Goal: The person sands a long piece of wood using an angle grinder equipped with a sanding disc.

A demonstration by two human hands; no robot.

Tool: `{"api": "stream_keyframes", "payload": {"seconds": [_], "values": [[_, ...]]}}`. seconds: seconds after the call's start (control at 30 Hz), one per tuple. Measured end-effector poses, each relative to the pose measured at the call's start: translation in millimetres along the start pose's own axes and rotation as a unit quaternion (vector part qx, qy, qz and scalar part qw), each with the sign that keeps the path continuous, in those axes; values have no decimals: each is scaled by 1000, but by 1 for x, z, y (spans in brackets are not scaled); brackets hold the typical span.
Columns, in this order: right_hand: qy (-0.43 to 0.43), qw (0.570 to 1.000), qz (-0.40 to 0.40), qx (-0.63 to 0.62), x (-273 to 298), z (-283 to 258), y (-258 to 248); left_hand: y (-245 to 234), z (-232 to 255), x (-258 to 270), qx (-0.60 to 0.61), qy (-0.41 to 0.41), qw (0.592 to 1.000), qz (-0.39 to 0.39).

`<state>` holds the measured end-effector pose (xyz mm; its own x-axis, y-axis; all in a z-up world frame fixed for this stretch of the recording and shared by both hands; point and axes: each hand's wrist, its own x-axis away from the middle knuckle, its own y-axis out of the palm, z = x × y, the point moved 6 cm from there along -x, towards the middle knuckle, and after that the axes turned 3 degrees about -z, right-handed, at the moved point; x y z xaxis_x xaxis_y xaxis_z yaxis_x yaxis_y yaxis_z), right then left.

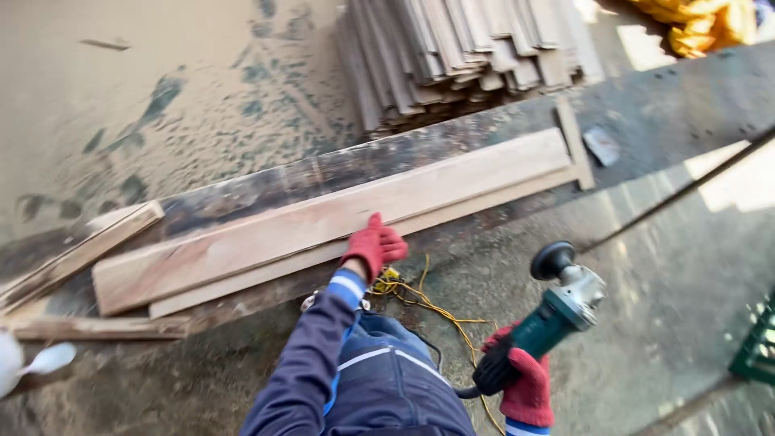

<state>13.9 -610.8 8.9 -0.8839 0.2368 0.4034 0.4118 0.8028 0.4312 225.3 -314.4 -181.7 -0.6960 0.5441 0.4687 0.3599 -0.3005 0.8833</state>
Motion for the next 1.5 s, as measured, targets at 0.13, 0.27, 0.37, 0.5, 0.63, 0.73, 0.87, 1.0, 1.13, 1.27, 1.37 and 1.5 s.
{"api": "stream_keyframes", "payload": {"seconds": [0.13, 0.27, 0.37, 0.5, 0.63, 0.73, 0.87, 1.0, 1.13, 1.27, 1.37, 1.5], "values": [[11, 1000, 19, -14, 4, -2, 4, 62, 43, 91, -338, 169, 879, 290], [11, 999, 43, -28, 10, 0, -1, 69, 126, 217, -666, 414, 468, 408], [5, 998, 57, -31, 12, 0, -7, 57, 167, 291, -744, 356, 280, 491], [-5, 998, 56, -34, 9, 0, -9, 29, 172, 284, -851, 318, 163, 385], [6, 998, 54, -36, 4, -1, -7, 0, 180, 243, -905, 220, 137, 337], [5, 998, 59, -28, 7, 4, -1, 0, 192, 243, -905, 223, 129, 337], [17, 998, 48, -21, 1, 0, 9, 9, 202, 243, -920, 173, 156, 317], [29, 998, 53, -10, -8, 3, 12, 56, 205, 228, -928, 144, 179, 293], [43, 998, 46, 2, -9, -2, 26, 93, 183, 157, -912, 225, 158, 306], [52, 998, 37, 11, -10, -1, 34, 115, 138, 86, -898, 272, 186, 290], [59, 998, 23, 15, -7, -3, 37, 104, 122, 76, -895, 275, 187, 297], [69, 997, 0, 34, -12, 1, 39, 110, 128, 81, -898, 217, 271, 269]]}}
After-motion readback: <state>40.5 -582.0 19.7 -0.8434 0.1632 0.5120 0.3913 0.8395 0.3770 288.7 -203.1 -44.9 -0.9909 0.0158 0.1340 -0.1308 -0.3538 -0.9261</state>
